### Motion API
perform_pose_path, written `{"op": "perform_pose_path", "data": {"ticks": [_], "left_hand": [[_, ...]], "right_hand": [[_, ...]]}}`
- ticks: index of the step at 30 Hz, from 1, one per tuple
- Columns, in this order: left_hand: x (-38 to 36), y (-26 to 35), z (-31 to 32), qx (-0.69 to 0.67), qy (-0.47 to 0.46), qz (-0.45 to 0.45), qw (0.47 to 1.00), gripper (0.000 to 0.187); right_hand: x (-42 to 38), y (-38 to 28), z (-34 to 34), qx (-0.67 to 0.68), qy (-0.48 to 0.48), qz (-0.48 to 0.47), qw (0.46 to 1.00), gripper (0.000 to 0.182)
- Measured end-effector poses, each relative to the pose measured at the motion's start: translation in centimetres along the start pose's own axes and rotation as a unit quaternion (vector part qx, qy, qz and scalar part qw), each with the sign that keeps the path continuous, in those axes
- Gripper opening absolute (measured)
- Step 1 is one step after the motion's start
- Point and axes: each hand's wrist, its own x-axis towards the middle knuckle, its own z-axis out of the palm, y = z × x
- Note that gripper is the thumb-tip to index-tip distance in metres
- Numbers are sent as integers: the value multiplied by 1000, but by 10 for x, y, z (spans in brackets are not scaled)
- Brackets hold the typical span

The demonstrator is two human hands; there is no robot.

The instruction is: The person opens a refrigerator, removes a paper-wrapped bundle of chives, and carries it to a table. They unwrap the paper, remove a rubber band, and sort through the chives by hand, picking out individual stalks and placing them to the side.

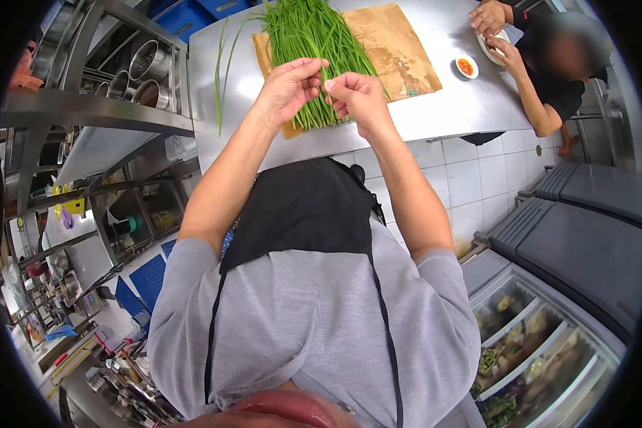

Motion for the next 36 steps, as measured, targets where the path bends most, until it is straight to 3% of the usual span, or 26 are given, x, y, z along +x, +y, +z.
{"op": "perform_pose_path", "data": {"ticks": [3,6,9,12,15,18,21,27,36], "left_hand": [[0,-1,1,5,25,-3,1000,13],[1,-7,7,-23,115,7,993,11],[9,-5,-8,-97,166,43,980,14],[3,3,-11,-76,159,35,984,14],[-2,6,-8,-63,146,33,987,12],[0,3,-10,-54,134,31,989,10],[1,-6,-9,-52,120,20,991,11],[-7,-19,9,-70,51,-47,995,18],[20,-3,3,-94,90,0,991,10]], "right_hand": [[3,13,-4,-148,29,-118,981,17],[-6,9,7,-288,161,-261,907,21],[-8,10,6,-233,206,-239,920,21],[0,19,-6,-344,193,-215,893,21],[10,21,-16,-497,152,-202,830,22],[19,21,-13,-461,186,-335,800,24],[9,-1,-2,-462,109,-200,857,26],[8,8,10,-337,57,-175,923,26],[-41,4,-10,-201,29,-69,977,23]]}}
